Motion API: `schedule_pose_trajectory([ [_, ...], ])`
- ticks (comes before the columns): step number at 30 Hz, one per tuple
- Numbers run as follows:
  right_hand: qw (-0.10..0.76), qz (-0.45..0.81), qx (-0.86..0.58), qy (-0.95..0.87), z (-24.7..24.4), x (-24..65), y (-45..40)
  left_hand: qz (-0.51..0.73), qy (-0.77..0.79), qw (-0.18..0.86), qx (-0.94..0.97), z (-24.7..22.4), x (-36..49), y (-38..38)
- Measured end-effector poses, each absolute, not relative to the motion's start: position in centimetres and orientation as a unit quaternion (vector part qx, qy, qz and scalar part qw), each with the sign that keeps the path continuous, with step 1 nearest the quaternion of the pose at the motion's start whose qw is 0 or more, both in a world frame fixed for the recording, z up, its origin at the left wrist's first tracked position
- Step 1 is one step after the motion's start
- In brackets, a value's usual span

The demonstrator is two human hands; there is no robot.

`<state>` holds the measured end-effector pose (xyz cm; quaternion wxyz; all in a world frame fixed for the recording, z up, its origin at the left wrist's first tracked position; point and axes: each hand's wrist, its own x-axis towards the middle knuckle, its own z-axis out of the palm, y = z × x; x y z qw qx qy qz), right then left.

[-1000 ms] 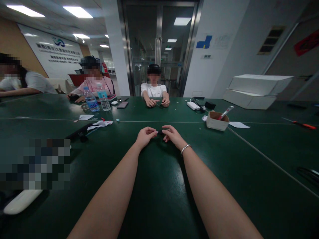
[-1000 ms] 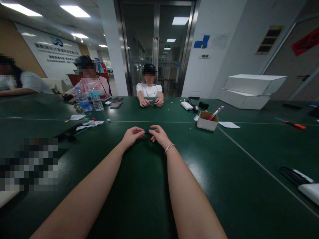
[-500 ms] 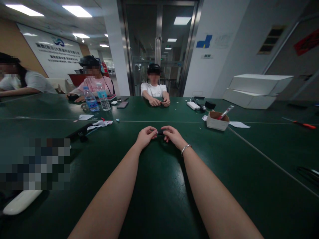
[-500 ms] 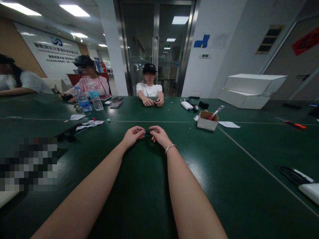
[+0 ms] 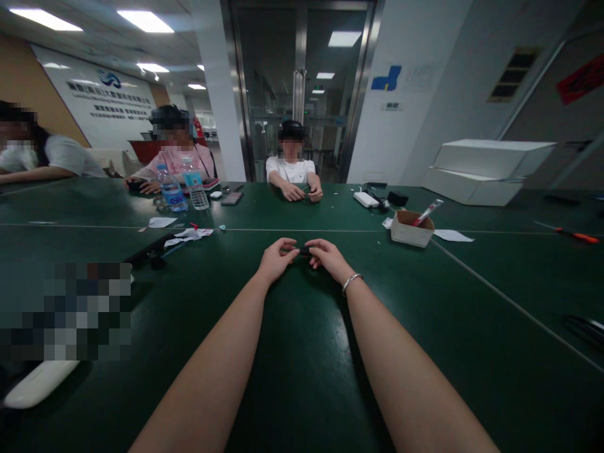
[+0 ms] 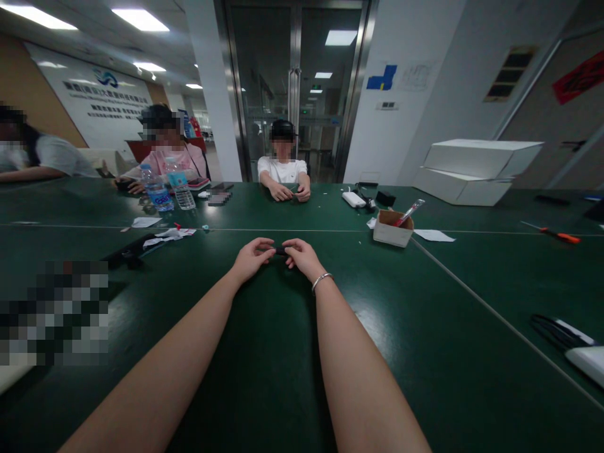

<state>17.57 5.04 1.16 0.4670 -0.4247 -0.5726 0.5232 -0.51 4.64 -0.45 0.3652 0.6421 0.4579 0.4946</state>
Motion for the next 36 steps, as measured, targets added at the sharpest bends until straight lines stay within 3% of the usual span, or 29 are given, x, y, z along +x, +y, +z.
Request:
schedule_pose_trajectory([
  [36,0.479,0.520,-0.425,-0.565,1.18,17.55,5.01,0.495,0.444,0.411,0.624,0.35,0.01,4.12],
])
